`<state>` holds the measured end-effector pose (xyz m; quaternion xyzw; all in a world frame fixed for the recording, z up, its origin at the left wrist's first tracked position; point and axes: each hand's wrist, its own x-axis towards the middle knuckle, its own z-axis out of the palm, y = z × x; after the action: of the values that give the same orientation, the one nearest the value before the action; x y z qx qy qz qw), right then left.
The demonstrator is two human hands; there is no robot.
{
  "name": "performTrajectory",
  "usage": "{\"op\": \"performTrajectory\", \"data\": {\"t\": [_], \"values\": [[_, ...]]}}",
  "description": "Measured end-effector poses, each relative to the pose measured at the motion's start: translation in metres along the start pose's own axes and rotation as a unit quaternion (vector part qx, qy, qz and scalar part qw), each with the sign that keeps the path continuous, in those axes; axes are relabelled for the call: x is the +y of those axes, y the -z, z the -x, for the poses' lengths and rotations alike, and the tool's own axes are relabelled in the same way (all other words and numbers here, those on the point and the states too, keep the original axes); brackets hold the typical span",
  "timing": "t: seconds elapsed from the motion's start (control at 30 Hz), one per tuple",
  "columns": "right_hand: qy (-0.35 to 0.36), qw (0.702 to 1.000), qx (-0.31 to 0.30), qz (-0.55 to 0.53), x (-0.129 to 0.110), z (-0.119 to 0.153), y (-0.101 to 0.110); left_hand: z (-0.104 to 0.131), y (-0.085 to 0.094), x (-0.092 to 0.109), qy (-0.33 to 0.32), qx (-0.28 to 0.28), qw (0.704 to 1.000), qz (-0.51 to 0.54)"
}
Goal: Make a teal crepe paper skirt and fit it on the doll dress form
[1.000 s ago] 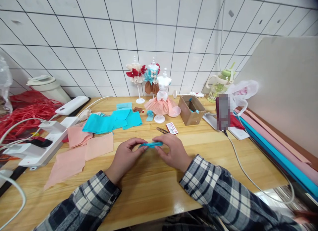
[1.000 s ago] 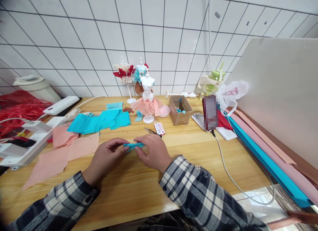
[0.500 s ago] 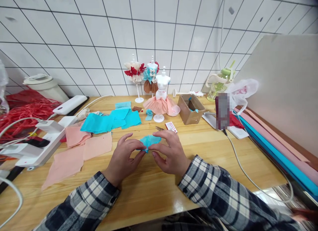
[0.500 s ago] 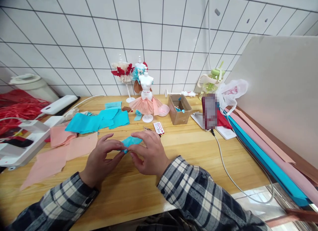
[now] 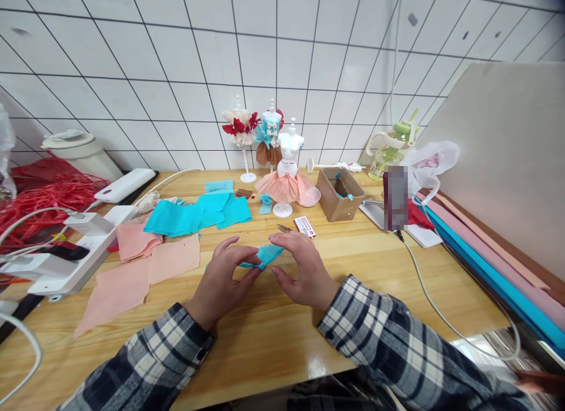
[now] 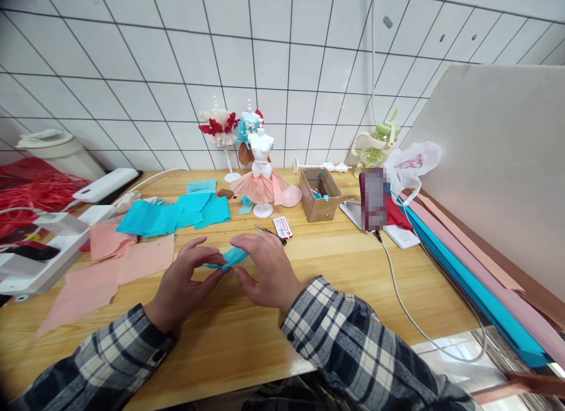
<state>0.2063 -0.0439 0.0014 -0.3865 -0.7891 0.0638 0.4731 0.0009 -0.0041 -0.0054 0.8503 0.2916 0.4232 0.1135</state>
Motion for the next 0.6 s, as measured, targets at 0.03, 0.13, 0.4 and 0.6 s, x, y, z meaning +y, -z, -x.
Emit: {"op": "performTrajectory", "data": {"t": [0.03, 0.13, 0.4, 0.6], "values": [[-0.003, 1.000, -0.010, 0.001, 0.001, -0.001, 0.000, 0.000, -0.001, 0.000, 0.003, -0.001, 1.000, 0.011], [-0.010, 0.999, -0.050, 0.006, 0.003, -0.002, -0.002, 0.002, -0.003, 0.001, 0.035, -0.012, 0.998, 0.053], [-0.174, 0.975, -0.017, -0.135, 0.011, 0.000, -0.008, -0.003, -0.004, 0.001, 0.319, -0.081, 0.919, 0.215], [-0.306, 0.907, -0.041, -0.286, 0.016, 0.001, -0.013, -0.006, -0.005, -0.001, 0.378, -0.079, 0.880, 0.278]]}}
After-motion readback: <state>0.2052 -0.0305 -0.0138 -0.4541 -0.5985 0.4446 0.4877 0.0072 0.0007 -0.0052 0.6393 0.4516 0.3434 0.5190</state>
